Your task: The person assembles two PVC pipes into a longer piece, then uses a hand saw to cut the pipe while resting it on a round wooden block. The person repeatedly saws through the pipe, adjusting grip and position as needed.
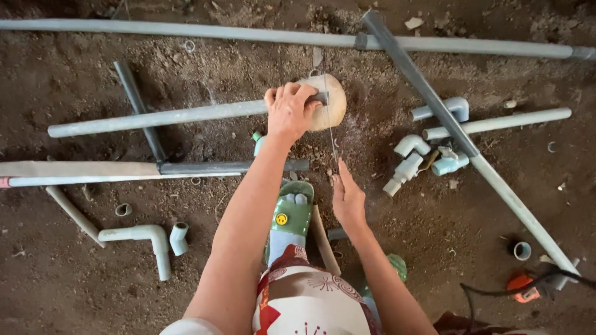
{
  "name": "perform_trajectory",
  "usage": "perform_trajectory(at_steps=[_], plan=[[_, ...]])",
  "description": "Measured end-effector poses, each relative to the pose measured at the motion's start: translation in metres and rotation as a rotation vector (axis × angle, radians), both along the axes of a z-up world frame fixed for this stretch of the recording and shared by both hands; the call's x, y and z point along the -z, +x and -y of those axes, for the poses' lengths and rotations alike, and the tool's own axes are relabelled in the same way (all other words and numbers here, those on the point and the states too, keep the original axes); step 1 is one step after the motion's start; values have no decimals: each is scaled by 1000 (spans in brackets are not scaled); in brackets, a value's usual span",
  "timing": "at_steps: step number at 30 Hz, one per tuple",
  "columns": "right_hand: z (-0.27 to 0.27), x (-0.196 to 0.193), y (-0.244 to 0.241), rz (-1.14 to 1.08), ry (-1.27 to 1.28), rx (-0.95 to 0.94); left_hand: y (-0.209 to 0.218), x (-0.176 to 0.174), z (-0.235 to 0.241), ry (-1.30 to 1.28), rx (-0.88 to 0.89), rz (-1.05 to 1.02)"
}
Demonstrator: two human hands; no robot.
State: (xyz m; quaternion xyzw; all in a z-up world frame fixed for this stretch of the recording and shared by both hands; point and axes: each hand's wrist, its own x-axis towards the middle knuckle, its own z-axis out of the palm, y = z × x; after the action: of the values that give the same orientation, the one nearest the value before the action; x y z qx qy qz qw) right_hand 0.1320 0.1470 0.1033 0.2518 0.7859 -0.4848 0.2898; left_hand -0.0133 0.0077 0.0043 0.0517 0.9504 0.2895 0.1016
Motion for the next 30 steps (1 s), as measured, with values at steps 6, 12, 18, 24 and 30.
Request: perform_trajectory(at_steps=[6, 12, 18, 24, 30], plan=[[3, -7, -10, -41, -24, -2, -1, -1, 3, 15, 10, -17], [9, 15, -65, -88, 78, -51, 1, 4, -2, 19, 3, -75], [13, 7, -69, -137, 71, -42, 0, 0, -3, 6, -27, -36], [3, -1, -19, -21, 53, -70, 3, -3, 0, 30, -22, -16], [3, -13, -33, 41, 49, -64, 1, -7, -2, 32, -17, -76]])
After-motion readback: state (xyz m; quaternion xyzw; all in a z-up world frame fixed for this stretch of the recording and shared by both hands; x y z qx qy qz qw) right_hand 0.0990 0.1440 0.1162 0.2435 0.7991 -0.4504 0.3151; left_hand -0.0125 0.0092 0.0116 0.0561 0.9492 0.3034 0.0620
